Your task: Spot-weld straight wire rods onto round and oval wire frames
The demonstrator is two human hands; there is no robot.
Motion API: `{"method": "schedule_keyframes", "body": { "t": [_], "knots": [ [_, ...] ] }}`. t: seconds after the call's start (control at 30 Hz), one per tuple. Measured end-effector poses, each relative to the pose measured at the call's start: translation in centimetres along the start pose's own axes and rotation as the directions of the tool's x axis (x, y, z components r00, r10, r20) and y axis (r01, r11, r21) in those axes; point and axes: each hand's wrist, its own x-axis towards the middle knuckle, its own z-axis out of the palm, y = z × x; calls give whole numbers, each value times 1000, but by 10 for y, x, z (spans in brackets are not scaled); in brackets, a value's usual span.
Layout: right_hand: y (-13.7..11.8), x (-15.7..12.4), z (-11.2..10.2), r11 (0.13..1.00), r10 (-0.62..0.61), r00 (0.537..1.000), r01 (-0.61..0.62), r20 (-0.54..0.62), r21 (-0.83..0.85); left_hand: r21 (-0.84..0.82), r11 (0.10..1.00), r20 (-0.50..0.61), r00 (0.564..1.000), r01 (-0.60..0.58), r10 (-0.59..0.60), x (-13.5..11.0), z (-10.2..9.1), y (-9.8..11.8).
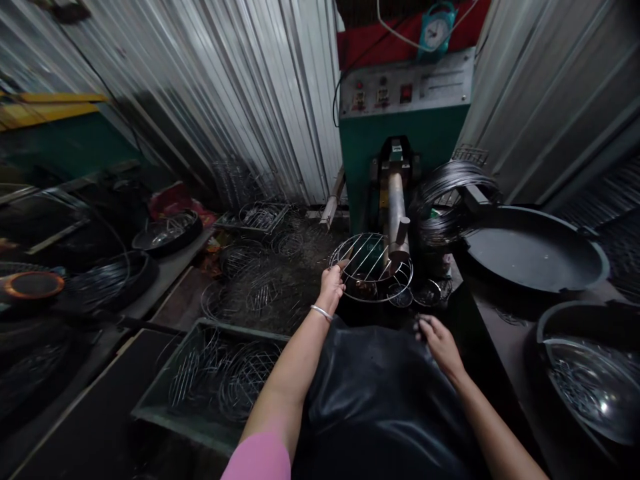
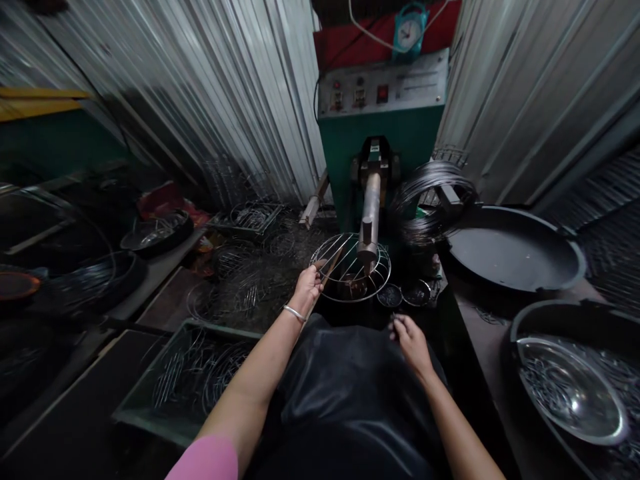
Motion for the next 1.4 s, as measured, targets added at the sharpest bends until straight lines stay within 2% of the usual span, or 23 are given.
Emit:
{"method": "schedule_keyframes", "body": {
  "t": [0.1, 0.17, 0.23, 0.33, 0.57, 1.4],
  "knots": [
    [-48, 9, 19, 959, -105, 995, 101, -2, 265, -23, 999, 11, 1000, -27, 28, -6, 1, -3],
    [-69, 18, 35, 948, -153, 988, 143, 13, 285, -40, 999, 9, 999, -35, 36, -10, 1, -5],
    [-76, 25, 47, 961, -156, 987, 143, 37, 237, -50, 998, -4, 999, -38, 38, -12, 1, -5],
    [-71, 30, 55, 979, -117, 992, 107, 50, 173, -53, 997, -17, 998, -62, 62, -14, 0, -5],
    [-71, 35, 49, 987, -88, 993, 77, 74, 143, -58, 994, 21, 996, -89, 90, -16, 1, -6],
    [-70, 53, 51, 968, -122, 992, 113, 29, 224, -67, 996, 1, 999, -53, 53, -8, 15, -10]
  ]
}}
